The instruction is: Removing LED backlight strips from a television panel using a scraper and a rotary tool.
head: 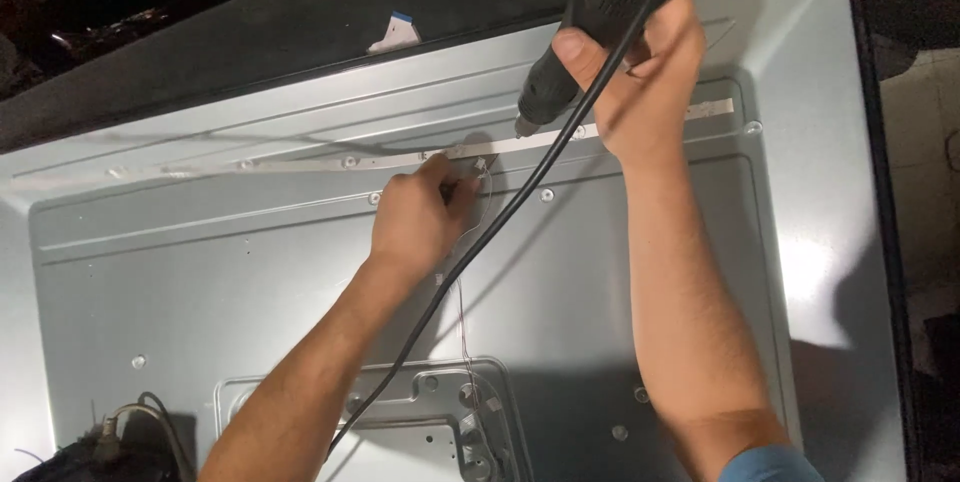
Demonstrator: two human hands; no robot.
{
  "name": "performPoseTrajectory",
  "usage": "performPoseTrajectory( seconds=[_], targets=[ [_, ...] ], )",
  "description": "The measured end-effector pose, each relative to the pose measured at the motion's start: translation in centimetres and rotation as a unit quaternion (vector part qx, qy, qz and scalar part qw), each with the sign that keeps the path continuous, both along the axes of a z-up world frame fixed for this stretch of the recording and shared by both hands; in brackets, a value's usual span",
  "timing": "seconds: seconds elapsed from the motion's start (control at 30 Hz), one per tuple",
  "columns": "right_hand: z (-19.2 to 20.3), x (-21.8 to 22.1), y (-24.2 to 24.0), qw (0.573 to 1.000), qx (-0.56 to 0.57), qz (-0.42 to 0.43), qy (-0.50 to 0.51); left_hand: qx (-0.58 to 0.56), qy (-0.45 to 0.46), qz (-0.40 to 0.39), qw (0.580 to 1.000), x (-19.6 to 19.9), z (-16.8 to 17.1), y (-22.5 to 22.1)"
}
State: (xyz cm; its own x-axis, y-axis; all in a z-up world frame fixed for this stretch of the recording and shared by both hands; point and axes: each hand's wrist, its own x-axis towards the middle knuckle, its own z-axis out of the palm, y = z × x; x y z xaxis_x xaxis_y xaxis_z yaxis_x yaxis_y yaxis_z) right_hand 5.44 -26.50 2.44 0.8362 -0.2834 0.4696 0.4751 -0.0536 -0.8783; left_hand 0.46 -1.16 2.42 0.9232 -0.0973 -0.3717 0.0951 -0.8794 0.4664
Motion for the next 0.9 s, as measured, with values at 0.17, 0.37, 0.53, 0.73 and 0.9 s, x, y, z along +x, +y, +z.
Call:
performPoseTrajectory(
  seconds=[0.17, 0.37, 0.53, 0.73, 0.9],
  targets=[
    [0.0, 0.1, -0.1, 0.999, 0.038, 0.012, 0.005, 0.017, 0.031, 0.027, 0.999, 0.6, 1.2, -0.8],
    [0.6, -0.1, -0.1, 0.999, 0.033, 0.01, 0.01, -0.009, -0.075, -0.032, 0.997, -0.2, -2.4, 0.5],
    [0.1, -0.2, -0.2, 1.0, 0.028, 0.01, -0.005, -0.05, -0.118, -0.034, 0.991, -0.6, -3.9, 0.4],
    [0.3, -0.2, -0.1, 1.0, 0.013, -0.004, 0.019, -0.031, -0.078, -0.019, 0.996, -0.6, -2.6, -0.4],
    [0.5, -0.2, 0.0, 1.0, 0.028, 0.008, -0.002, 0.025, -0.11, -0.05, 0.992, -0.5, -2.7, -0.7]
  ],
)
